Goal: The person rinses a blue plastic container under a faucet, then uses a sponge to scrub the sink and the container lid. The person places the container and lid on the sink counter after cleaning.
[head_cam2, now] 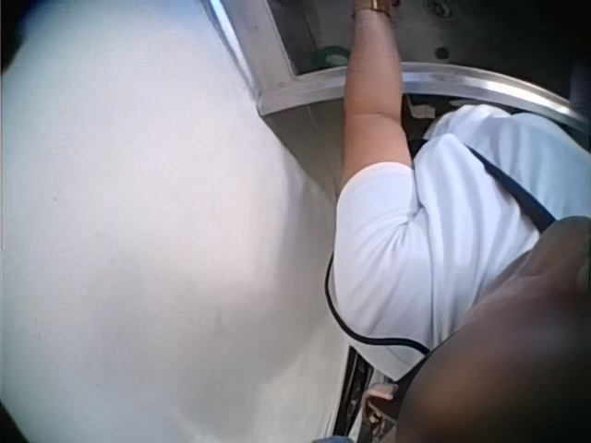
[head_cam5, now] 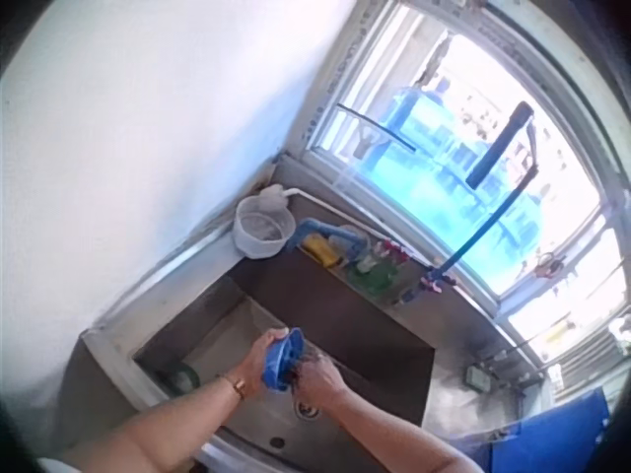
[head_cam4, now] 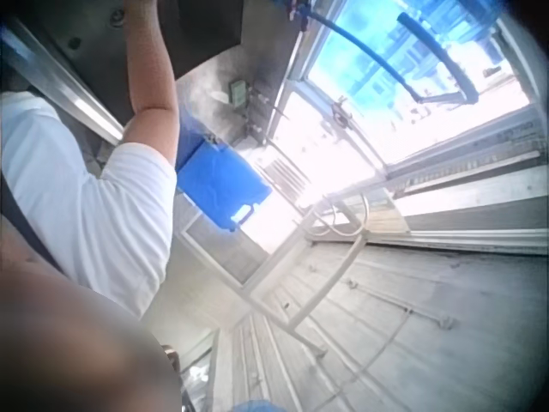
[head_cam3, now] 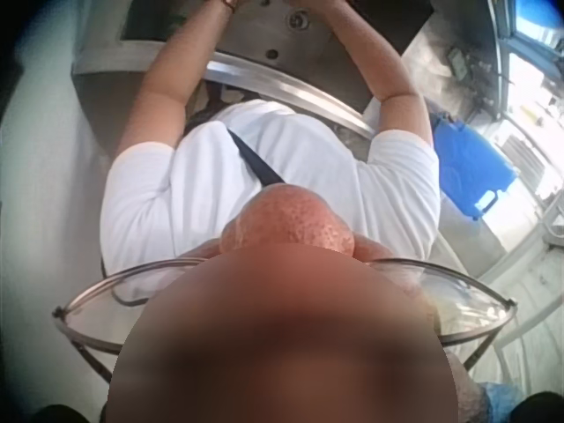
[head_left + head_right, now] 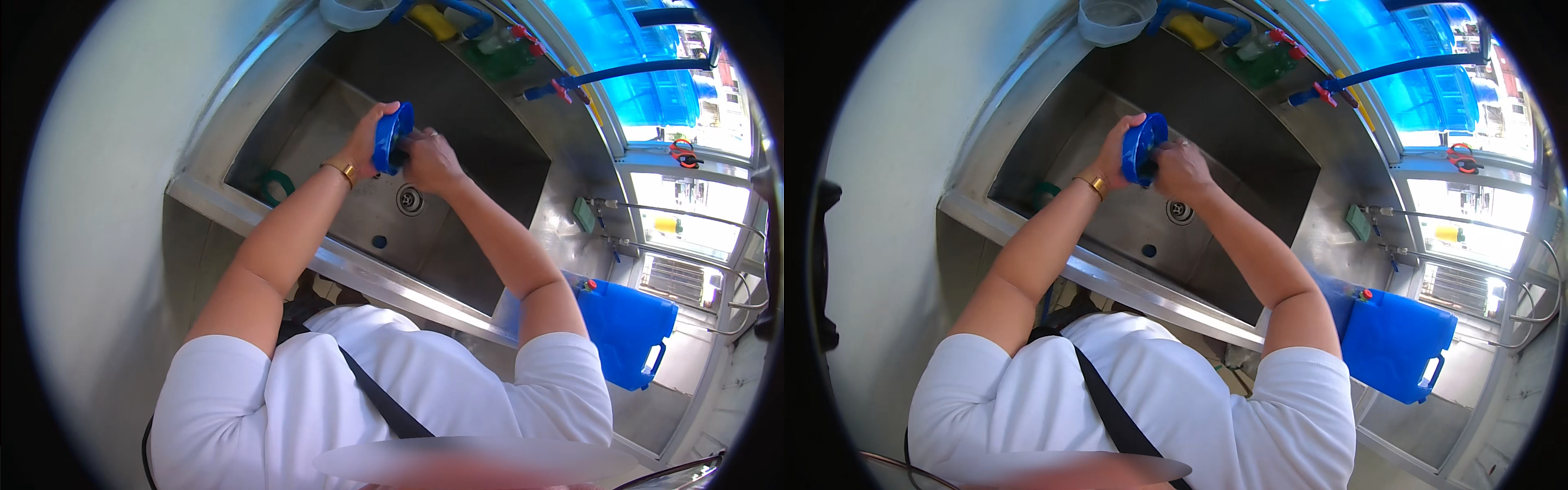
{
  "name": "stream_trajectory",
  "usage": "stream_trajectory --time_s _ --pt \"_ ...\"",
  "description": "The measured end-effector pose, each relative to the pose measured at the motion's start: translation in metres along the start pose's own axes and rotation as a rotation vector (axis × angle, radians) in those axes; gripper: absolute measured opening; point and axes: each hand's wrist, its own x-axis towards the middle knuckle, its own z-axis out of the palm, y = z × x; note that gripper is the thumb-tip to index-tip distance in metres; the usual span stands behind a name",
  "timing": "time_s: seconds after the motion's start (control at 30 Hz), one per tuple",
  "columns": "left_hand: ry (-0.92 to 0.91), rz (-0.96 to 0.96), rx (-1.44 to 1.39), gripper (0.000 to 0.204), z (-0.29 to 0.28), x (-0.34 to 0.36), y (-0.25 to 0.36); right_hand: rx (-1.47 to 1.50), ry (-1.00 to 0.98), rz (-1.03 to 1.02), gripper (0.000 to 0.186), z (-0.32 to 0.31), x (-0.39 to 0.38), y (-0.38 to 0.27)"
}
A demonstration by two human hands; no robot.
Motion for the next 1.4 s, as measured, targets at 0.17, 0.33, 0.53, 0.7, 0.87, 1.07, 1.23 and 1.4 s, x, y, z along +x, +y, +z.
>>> stream_trajectory --time_s 0.17,0.33,0.53,0.7,0.87,1.07,1.23,1.4 --pt "-0.015 0.084 -0.024 0.046 0.002 -0.001 -0.002 1.503 0.126 0.599 0.023 -0.016 0.012 -0.018" --pt "-0.063 0.056 -0.015 0.051 0.012 -0.006 -0.012 2.448 0.698 0.917 0.027 -0.004 0.018 -0.026" --pt "-0.012 0.031 -0.041 0.058 0.014 -0.010 -0.013 0.398 0.193 0.188 0.025 0.011 -0.031 -0.012" --pt "-0.127 -0.067 -0.073 0.057 0.017 -0.009 -0.013 0.437 0.830 0.267 0.028 0.013 -0.013 -0.015" --pt "0.000 -0.086 -0.060 0.053 0.007 -0.006 -0.009 0.720 0.479 0.324 0.029 0.036 -0.018 -0.024" --pt "0.211 -0.042 0.018 0.069 -0.001 0.006 -0.008 1.483 0.639 0.529 0.027 -0.003 -0.029 0.015" --pt "0.239 0.212 0.133 0.081 0.004 0.010 -0.020 0.747 0.671 0.243 0.054 0.017 -0.036 -0.031" --pt "0.151 0.302 -0.068 0.066 0.006 0.008 -0.012 1.274 0.599 0.410 0.058 0.048 -0.011 0.015"
